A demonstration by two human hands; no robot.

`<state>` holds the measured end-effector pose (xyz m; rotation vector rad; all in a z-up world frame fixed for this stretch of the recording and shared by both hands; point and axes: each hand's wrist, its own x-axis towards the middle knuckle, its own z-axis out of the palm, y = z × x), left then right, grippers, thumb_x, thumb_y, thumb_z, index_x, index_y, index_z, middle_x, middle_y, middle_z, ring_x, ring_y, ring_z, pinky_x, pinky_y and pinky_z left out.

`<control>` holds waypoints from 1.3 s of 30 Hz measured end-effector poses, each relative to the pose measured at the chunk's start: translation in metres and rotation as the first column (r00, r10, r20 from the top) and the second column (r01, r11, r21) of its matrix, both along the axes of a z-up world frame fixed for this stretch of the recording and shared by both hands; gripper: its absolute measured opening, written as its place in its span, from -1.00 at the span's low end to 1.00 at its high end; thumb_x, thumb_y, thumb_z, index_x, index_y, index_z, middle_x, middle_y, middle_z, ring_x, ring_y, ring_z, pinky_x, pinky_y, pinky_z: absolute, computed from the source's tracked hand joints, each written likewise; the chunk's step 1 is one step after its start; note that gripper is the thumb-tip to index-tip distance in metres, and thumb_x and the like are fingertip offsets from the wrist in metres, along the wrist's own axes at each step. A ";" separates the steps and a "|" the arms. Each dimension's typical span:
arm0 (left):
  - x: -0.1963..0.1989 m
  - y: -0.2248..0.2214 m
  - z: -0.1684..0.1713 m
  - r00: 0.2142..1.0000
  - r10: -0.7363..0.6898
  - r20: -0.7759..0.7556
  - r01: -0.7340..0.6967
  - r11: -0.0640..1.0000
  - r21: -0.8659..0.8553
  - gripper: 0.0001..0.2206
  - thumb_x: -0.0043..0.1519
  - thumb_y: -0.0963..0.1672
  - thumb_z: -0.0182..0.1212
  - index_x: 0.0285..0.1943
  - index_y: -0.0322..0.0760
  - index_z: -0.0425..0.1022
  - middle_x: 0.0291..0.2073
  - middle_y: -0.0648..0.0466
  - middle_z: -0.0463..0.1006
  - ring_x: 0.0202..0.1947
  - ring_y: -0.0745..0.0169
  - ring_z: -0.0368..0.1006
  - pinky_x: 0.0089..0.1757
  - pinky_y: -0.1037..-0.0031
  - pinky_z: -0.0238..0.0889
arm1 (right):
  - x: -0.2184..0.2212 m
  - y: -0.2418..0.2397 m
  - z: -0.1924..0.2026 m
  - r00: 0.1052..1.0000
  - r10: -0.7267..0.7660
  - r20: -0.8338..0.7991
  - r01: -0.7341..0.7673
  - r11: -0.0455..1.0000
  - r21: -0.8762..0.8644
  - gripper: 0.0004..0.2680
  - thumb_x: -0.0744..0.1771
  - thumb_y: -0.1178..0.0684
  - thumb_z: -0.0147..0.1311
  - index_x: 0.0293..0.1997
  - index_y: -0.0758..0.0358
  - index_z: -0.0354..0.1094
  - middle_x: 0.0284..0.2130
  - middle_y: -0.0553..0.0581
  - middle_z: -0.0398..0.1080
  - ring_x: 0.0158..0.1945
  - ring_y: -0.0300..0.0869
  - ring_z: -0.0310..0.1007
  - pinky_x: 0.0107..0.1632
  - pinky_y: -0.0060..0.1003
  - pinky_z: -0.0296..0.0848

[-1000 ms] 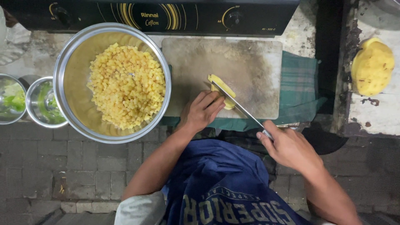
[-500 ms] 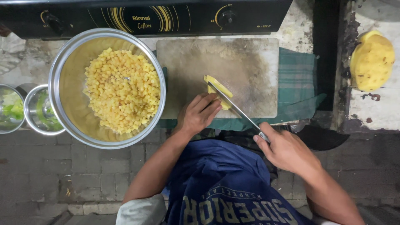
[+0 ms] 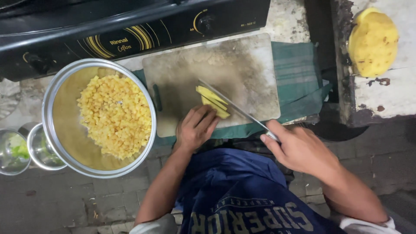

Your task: Chopping a potato into small cubes on a cutting board using a knife

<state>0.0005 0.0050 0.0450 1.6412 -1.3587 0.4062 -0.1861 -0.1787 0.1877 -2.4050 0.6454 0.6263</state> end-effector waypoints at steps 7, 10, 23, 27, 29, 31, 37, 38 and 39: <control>-0.002 0.000 -0.003 1.000 0.016 -0.024 -0.017 1.000 -0.017 -0.86 0.21 -0.14 0.28 -0.20 -0.35 0.63 -0.26 -0.13 0.57 -0.32 -0.08 0.53 -0.23 0.28 0.50 | 0.007 0.010 -0.010 0.998 0.062 0.034 -0.062 0.998 0.003 -0.86 0.30 -0.16 -0.10 -0.17 -0.06 0.18 -0.65 0.38 0.42 -0.40 0.34 0.50 -0.32 0.20 0.44; -0.004 -0.001 -0.008 0.999 0.029 -0.018 -0.030 0.998 -0.055 -0.87 0.23 -0.15 0.25 -0.20 -0.37 0.62 -0.26 -0.15 0.57 -0.33 -0.10 0.53 -0.23 0.26 0.49 | 0.010 0.015 -0.010 0.993 0.100 0.069 -0.101 0.995 0.013 -0.85 0.31 -0.15 -0.10 -0.21 0.00 0.17 -0.65 0.37 0.42 -0.43 0.35 0.49 -0.35 0.21 0.44; -0.004 -0.005 -0.015 0.999 0.027 -0.034 -0.032 0.986 -0.161 -0.87 0.24 -0.16 0.23 -0.20 -0.37 0.60 -0.28 -0.15 0.55 -0.36 -0.14 0.50 -0.23 0.23 0.47 | 0.011 0.024 -0.016 0.995 0.100 0.001 -0.100 0.994 -0.034 -0.85 0.31 -0.14 -0.09 -0.20 0.03 0.17 -0.60 0.37 0.42 -0.38 0.36 0.49 -0.33 0.22 0.43; -0.004 -0.006 -0.015 0.999 0.033 -0.026 -0.036 0.986 -0.162 -0.88 0.25 -0.17 0.20 -0.21 -0.38 0.58 -0.28 -0.15 0.54 -0.37 -0.14 0.48 -0.24 0.21 0.45 | 0.014 0.025 -0.017 0.995 0.085 -0.061 -0.087 0.996 -0.036 -0.84 0.31 -0.14 -0.11 -0.21 0.04 0.16 -0.59 0.38 0.43 -0.36 0.38 0.48 -0.30 0.23 0.42; -0.005 -0.005 -0.017 0.999 0.038 -0.011 -0.039 0.988 -0.151 -0.89 0.25 -0.17 0.20 -0.22 -0.38 0.57 -0.28 -0.16 0.53 -0.37 -0.13 0.48 -0.23 0.22 0.46 | 0.016 0.027 -0.015 0.992 0.091 -0.086 -0.094 0.995 -0.030 -0.84 0.32 -0.15 -0.13 -0.20 0.05 0.15 -0.59 0.38 0.44 -0.36 0.38 0.49 -0.29 0.23 0.42; -0.004 -0.004 -0.015 0.999 0.039 0.003 -0.038 0.990 -0.139 -0.89 0.25 -0.18 0.19 -0.23 -0.38 0.57 -0.28 -0.16 0.53 -0.37 -0.13 0.48 -0.23 0.23 0.46 | 0.018 0.028 -0.014 0.989 0.093 -0.113 -0.097 0.995 -0.024 -0.84 0.32 -0.15 -0.14 -0.20 0.05 0.14 -0.58 0.39 0.45 -0.37 0.38 0.50 -0.29 0.24 0.43; 0.004 0.002 0.002 0.999 0.036 -0.002 -0.036 0.995 -0.098 -0.88 0.24 -0.18 0.21 -0.21 -0.38 0.59 -0.26 -0.15 0.54 -0.31 -0.13 0.49 -0.19 0.20 0.46 | 0.011 0.020 -0.013 0.985 0.082 -0.150 -0.091 0.994 -0.053 -0.83 0.31 -0.19 -0.13 -0.18 -0.01 0.16 -0.67 0.34 0.44 -0.41 0.37 0.50 -0.27 0.20 0.43; 0.007 0.005 0.012 1.000 -0.015 0.011 0.015 1.000 -0.010 -0.91 0.23 -0.21 0.26 -0.20 -0.43 0.55 -0.25 -0.13 0.52 -0.28 -0.07 0.47 -0.15 0.27 0.44 | 0.006 0.017 -0.012 0.985 0.070 -0.157 -0.083 0.994 -0.076 -0.80 0.34 -0.21 -0.11 -0.20 0.03 0.09 -0.67 0.38 0.40 -0.38 0.41 0.42 -0.34 0.20 0.30; 0.011 0.008 0.022 0.997 -0.071 0.021 0.069 0.995 0.077 -0.90 0.23 -0.24 0.32 -0.20 -0.48 0.51 -0.25 -0.10 0.50 -0.25 -0.01 0.46 -0.11 0.33 0.43 | 0.001 0.014 -0.010 0.985 0.055 -0.161 -0.072 0.992 -0.102 -0.76 0.36 -0.23 -0.10 -0.21 0.07 0.01 -0.67 0.42 0.35 -0.34 0.45 0.34 -0.41 0.20 0.17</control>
